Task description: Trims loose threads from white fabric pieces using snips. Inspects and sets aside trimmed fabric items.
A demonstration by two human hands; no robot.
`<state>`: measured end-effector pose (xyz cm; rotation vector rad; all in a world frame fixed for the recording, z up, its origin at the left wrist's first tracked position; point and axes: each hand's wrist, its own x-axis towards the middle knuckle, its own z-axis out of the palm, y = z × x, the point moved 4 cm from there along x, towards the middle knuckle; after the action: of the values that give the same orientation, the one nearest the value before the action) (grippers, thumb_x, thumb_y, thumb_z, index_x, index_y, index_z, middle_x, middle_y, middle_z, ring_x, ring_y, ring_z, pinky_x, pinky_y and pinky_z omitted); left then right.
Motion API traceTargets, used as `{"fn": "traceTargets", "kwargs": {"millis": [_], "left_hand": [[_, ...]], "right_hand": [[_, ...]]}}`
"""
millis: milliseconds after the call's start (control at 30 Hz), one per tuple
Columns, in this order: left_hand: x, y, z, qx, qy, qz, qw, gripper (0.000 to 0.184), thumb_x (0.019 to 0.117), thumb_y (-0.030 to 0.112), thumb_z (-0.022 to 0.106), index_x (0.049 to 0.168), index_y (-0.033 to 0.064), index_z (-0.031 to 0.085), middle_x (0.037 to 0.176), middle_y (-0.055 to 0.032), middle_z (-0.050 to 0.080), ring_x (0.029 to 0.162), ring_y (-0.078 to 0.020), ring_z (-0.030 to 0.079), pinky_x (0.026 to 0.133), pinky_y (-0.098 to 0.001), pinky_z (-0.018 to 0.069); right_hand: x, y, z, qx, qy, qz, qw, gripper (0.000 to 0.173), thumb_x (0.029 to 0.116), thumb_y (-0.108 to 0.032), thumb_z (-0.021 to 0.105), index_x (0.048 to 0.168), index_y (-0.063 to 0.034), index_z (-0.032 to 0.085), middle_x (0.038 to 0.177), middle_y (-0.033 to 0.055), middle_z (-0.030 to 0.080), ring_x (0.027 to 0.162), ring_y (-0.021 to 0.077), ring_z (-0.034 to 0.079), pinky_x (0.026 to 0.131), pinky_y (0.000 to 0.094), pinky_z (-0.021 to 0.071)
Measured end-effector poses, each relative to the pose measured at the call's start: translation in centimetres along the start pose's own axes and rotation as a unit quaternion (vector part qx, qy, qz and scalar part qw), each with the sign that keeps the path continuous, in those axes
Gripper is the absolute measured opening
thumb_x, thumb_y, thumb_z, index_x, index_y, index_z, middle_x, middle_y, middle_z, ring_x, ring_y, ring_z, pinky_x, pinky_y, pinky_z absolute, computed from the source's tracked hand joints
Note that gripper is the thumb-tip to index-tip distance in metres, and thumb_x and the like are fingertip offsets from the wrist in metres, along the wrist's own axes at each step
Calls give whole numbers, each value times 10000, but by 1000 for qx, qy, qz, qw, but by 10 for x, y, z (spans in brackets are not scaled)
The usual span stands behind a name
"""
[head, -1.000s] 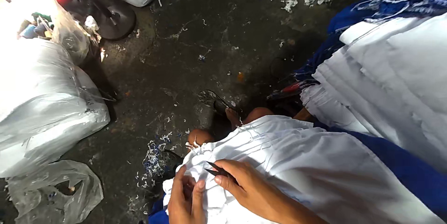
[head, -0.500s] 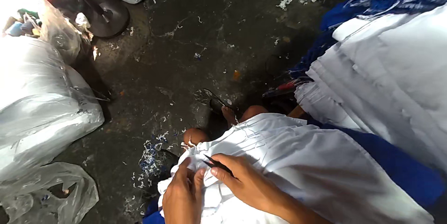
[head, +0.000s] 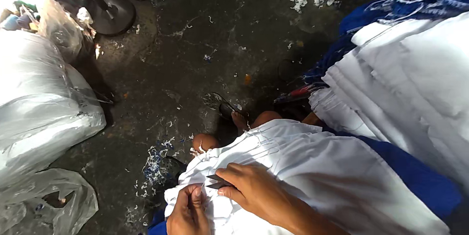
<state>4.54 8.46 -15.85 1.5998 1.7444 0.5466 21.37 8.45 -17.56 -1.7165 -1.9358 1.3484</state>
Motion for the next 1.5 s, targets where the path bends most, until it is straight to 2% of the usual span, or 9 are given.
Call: {"fn": "traceTargets", "kwargs": {"millis": [233, 433, 500, 567, 767, 967, 1333, 1433, 1500], "left_hand": [[-4, -3, -1, -15, -16, 22, 1000, 214, 1033, 81, 493, 922, -53, 618, 711, -24, 661, 624, -9, 638, 620, -178, 545], [2, -23, -17, -186, -17, 38, 982, 196, 1070, 118, 474, 989, 11, 617, 858, 20, 723, 756, -28, 701, 721, -237, 612], [13, -35, -37, -114, 86, 35, 989, 335, 1063, 145, 467, 1260, -123, 503, 1200, -150, 650, 1044, -159, 685, 911, -327, 583], [22, -36, -46, 26, 60, 31, 997, 675, 1036, 182, 527, 1476, -238, 233, 1491, -440, 348, 1332, -504, 474, 1081, -549, 432], [9, 4, -7, 35, -83, 96, 991, 235, 922, 127, 705, 1048, -70, 731, 1084, -229, 681, 967, -271, 676, 850, -367, 572], [6, -7, -8, -44, -97, 86, 991, 117, 926, 3, 638, 862, -67, 707, 993, -166, 720, 953, -92, 698, 869, -211, 565], [51, -17, -13, -141, -64, -22, 988, 217, 1058, 114, 448, 1071, -39, 602, 929, -64, 714, 696, -89, 681, 657, -278, 597], [83, -31, -7, 26, -91, 6, 996, 479, 1042, 250, 537, 1381, -88, 527, 1256, -276, 612, 1014, -353, 667, 895, -518, 550], [94, -27, 10, 69, -178, 0, 982, 516, 1027, 331, 572, 1354, -68, 576, 1247, -281, 621, 1085, -390, 649, 958, -556, 519]], "right_hand": [[6, -7, 6, -132, 114, -107, 979, 250, 1018, -326, 584, 1052, -134, 740, 813, 53, 669, 678, 224, 683, 537, 387, 548], [4, -3, 5, -81, 79, -69, 991, 272, 1021, -322, 587, 1118, -122, 742, 876, 88, 695, 722, 260, 699, 585, 434, 562], [2, -1, 4, -44, 39, -50, 997, 319, 1038, -344, 568, 1196, -113, 721, 946, 117, 699, 806, 291, 705, 671, 475, 571], [0, 2, 3, -3, 15, -28, 999, 348, 1045, -353, 559, 1230, -97, 705, 990, 137, 699, 863, 310, 705, 720, 506, 566], [5, 8, 0, 100, -45, 39, 993, 433, 1073, -388, 501, 1341, -82, 649, 1110, 149, 687, 1006, 303, 671, 875, 513, 522], [5, 10, -2, 110, -55, 56, 991, 449, 1086, -384, 466, 1356, -64, 628, 1152, 161, 677, 1062, 309, 659, 906, 525, 503], [5, 13, -5, 117, -73, 51, 989, 434, 1084, -384, 474, 1338, -71, 636, 1163, 158, 670, 1061, 304, 656, 916, 527, 503], [6, 18, -5, 144, -76, 61, 985, 454, 1099, -385, 424, 1324, -53, 635, 1207, 165, 673, 1098, 293, 650, 953, 523, 488], [7, 20, -4, 146, -69, 60, 985, 454, 1101, -387, 411, 1305, -50, 636, 1179, 164, 674, 1073, 291, 652, 928, 518, 491]]}}
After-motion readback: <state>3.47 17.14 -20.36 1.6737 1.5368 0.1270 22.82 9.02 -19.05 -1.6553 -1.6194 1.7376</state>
